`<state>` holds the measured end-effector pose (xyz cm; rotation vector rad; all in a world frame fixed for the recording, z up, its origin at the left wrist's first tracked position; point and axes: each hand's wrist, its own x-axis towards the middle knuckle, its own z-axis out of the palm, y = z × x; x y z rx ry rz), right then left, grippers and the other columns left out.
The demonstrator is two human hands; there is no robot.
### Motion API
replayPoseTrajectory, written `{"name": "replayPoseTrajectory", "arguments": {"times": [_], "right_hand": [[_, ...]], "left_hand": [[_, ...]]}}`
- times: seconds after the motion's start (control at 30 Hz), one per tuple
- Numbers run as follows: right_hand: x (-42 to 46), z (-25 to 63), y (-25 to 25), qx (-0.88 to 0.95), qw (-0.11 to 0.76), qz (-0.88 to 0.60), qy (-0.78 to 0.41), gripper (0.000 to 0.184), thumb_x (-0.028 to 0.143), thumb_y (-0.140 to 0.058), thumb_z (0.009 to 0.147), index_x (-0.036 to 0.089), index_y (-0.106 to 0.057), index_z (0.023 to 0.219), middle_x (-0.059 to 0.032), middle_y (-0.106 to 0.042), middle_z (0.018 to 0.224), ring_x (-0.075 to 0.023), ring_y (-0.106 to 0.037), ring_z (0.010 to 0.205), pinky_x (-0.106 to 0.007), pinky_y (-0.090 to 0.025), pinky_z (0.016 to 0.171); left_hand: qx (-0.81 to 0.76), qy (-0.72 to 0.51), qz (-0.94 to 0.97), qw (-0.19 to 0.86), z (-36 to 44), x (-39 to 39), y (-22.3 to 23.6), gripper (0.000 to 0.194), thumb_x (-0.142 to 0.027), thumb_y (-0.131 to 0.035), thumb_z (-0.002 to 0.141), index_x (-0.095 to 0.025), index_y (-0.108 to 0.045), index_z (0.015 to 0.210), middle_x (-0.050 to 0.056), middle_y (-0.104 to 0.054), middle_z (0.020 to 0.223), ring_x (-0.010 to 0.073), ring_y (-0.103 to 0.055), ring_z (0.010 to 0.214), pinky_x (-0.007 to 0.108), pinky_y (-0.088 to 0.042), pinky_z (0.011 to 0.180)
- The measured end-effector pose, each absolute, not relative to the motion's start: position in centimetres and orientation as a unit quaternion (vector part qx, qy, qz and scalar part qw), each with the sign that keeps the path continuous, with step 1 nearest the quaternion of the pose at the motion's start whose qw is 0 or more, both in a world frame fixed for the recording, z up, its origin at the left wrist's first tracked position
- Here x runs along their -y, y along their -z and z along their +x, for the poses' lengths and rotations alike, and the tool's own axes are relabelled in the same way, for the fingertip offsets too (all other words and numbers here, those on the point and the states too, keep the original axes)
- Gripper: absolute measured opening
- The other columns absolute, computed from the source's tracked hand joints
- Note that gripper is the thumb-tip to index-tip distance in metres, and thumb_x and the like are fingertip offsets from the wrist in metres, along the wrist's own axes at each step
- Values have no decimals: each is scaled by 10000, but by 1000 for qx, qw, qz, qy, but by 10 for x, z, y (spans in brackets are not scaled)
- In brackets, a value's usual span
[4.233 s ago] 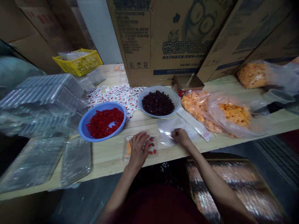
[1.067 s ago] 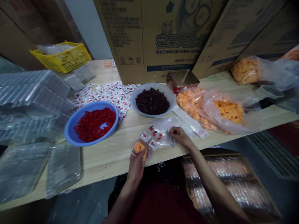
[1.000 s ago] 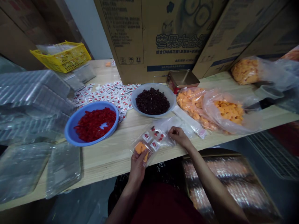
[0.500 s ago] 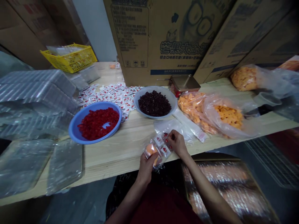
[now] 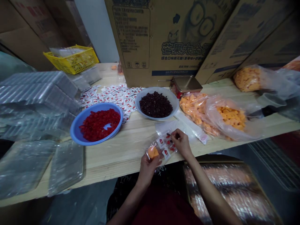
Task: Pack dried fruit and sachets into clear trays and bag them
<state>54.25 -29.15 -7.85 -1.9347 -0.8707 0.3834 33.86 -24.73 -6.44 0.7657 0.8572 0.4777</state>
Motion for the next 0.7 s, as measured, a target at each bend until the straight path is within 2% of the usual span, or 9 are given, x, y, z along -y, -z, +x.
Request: {"name": "replayPoseTrajectory", "arguments": {"times": [0.13, 0.27, 0.47, 0.6, 0.7], "right_hand": [[299, 544, 78, 325, 489, -798, -139, 68, 265, -549, 739, 201, -563, 756, 30, -511, 632, -126, -461, 571, -248, -381, 575], [298, 546, 81, 294, 499, -805, -130, 162, 288, -541, 749, 177, -615, 842, 29, -509, 630, -130, -453, 558, -251, -368, 552], [296, 538, 84, 323, 492, -793, -157, 191, 296, -521, 774, 168, -638, 854, 28, -505, 618, -130, -446, 564, -246, -368, 553], [310, 531, 86, 358, 461, -797, -159, 124, 249, -526, 777, 189, -600, 858, 39, -478, 628, -132, -438, 571, -248, -356, 562], [324, 533, 90, 400, 380, -832, -64, 150, 232, -526, 804, 188, -577, 939, -18, -541, 791, -182, -515, 731, -289, -410, 678]], "left_hand": [[-402, -222, 379, 803, 337, 252, 68, 480, -357, -820, 710, -142, -674, 1115, 150, -723, 1154, 308, -700, 1026, 357, -583, 812], [-402, -205, 389, 803, 334, 257, 74, 500, -372, -829, 698, -144, -673, 1114, 151, -725, 1137, 307, -704, 1009, 354, -589, 790], [-399, -218, 375, 807, 338, 260, 73, 494, -375, -801, 729, -145, -651, 1140, 148, -718, 1137, 296, -704, 971, 373, -600, 767], [-400, -240, 328, 821, 344, 255, 72, 504, -369, -785, 740, -162, -620, 1169, 123, -722, 1085, 271, -699, 933, 415, -604, 783], [-398, -229, 310, 832, 349, 251, 71, 531, -382, -801, 712, -160, -614, 1158, 130, -722, 1069, 269, -701, 913, 415, -603, 775]]}}
